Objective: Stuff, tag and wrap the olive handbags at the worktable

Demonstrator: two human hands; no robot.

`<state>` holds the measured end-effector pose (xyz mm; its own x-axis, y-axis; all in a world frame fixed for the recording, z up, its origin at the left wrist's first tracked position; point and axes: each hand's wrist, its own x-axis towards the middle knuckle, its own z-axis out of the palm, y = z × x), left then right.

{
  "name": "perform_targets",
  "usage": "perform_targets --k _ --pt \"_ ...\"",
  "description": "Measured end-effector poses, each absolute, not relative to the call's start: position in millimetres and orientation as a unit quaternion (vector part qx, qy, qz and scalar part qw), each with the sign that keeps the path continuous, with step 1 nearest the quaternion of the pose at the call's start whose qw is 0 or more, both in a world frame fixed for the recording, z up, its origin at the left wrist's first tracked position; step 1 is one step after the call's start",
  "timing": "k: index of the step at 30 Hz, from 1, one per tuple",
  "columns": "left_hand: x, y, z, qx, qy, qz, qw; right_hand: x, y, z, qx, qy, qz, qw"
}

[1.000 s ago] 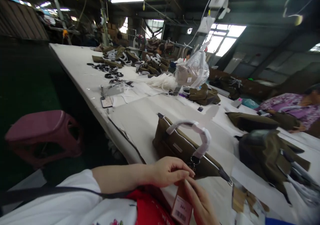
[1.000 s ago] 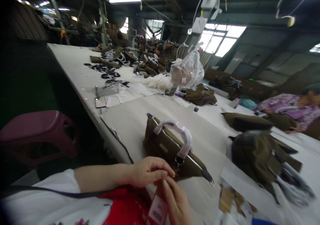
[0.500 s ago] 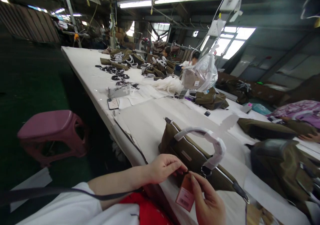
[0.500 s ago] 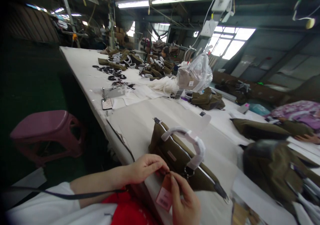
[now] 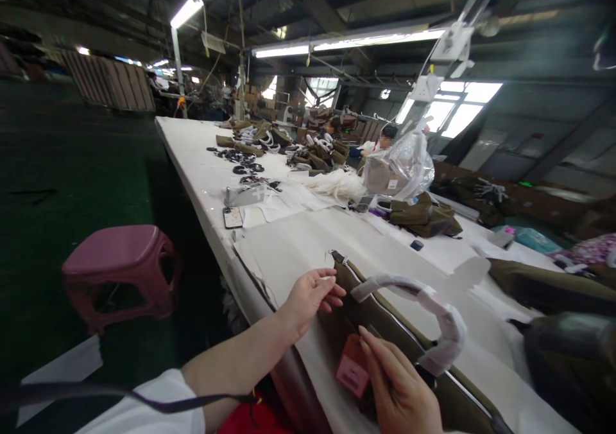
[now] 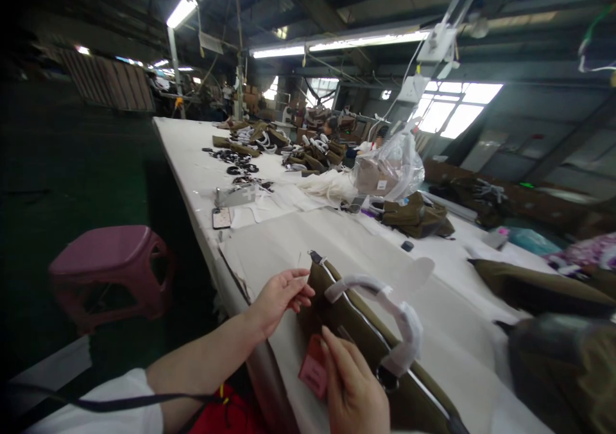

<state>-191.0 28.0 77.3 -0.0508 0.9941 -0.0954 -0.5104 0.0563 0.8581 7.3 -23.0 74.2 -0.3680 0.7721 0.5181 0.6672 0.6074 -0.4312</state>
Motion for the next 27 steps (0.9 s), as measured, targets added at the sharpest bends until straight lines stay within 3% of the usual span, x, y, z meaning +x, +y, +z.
perform_targets --k 8,13,18,21,27 --pt "-202 51 73 0.45 0.463 0.618 0.448 -5 -10 73 -0.469 -0.84 -0.023 0.273" --pt "-203 78 83 0.612 0.461 0.573 0.29 -23 -8 81 -0.464 -0.84 -0.032 0.28" --pt "-193 98 100 0.75 0.442 0.356 0.34 -19 -2 78 -0.499 -0.826 -0.01 0.262" --pt "-191 100 113 0.826 0.417 0.216 0.312 -8 5 76 -0.537 -0.791 -0.031 0.294" --pt "-180 105 129 0.894 0.311 0.105 0.306 11 11 80 -0.6 -0.72 -0.011 0.348"
